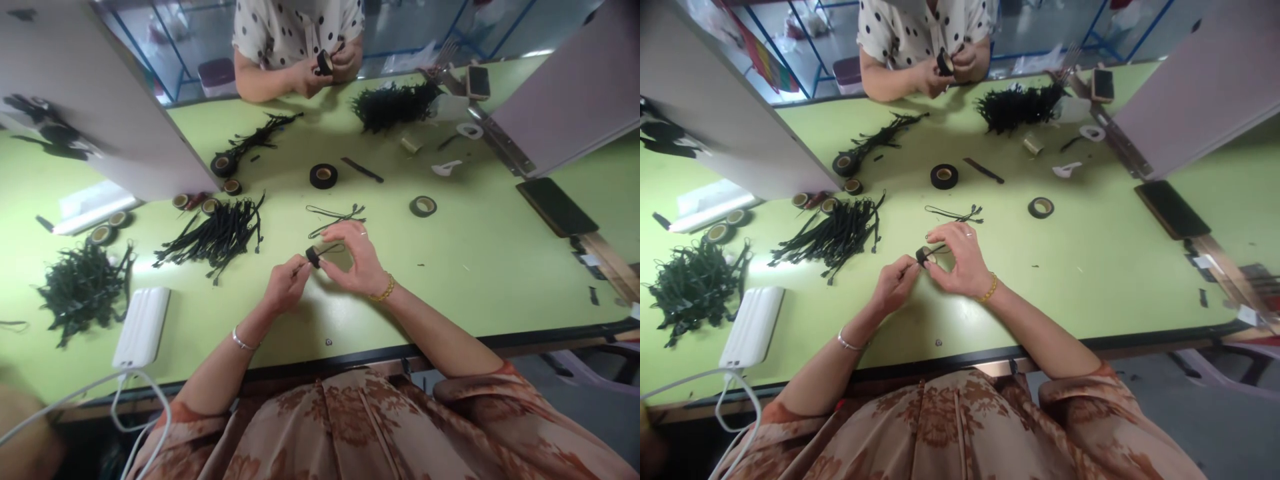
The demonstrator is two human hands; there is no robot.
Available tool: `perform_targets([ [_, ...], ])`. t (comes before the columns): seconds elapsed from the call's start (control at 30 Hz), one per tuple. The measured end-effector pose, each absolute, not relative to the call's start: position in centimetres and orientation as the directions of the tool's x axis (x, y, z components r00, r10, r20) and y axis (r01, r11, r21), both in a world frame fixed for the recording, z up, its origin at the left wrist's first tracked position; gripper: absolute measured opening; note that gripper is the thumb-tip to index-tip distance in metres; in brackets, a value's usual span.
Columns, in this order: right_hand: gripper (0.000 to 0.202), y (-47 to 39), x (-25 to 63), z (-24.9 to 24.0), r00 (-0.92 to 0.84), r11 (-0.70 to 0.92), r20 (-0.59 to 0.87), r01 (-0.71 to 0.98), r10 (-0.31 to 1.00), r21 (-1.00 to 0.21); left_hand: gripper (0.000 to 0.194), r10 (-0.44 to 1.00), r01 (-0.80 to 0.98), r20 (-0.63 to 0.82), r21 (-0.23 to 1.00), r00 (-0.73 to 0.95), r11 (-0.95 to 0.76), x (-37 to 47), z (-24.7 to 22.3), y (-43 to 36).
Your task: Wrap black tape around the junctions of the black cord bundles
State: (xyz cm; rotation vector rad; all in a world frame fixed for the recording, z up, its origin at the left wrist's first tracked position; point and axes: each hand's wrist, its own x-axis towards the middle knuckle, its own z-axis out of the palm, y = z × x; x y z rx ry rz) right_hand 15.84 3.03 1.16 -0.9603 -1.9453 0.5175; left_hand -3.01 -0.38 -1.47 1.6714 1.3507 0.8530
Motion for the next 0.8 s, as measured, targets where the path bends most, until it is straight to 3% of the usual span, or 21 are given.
perform_targets([
  [0.1, 0.014, 3.4, 16.2, 1.2, -0.479, 0.621, 0.405, 0.498, 0.779, -0.605, 0.029, 0.962, 0.603, 0.075, 0.766, 0.261, -0.223, -2.8, -1.4, -0.7],
  [0.27, 0.012, 4.0, 16.6, 0.8, -0.539, 0.576, 0.301, 0.467, 0.787, -0.671, 0.034, 0.951, 0.816, 0.134, 0.489, 0.278, -0.307, -3.1, -1.7, -0.6],
  [0.4, 0.016, 4.1, 16.5, 0.5, -0.565, 0.584, 0.304, 0.42, 0.767, -0.695, 0.034, 0.927, 0.875, 0.149, 0.309, 0.344, -0.374, -3.7, -1.5, 0.1],
  [0.53, 0.016, 4.1, 16.1, 0.0, -0.531, 0.587, 0.333, 0.431, 0.779, -0.685, 0.028, 0.849, 0.86, 0.322, 0.161, 0.419, -0.485, -4.0, -1.3, 0.7],
  [0.63, 0.018, 3.9, 15.7, -0.3, -0.529, 0.59, 0.337, 0.433, 0.779, -0.682, 0.026, 0.823, 0.85, 0.42, 0.188, 0.383, -0.492, -3.9, -1.5, 0.6],
  [0.8, 0.018, 3.4, 15.3, -0.3, -0.488, 0.545, 0.321, 0.436, 0.812, -0.716, 0.026, 0.892, 0.835, 0.377, 0.382, 0.25, -0.396, -3.4, -2.3, 0.0],
])
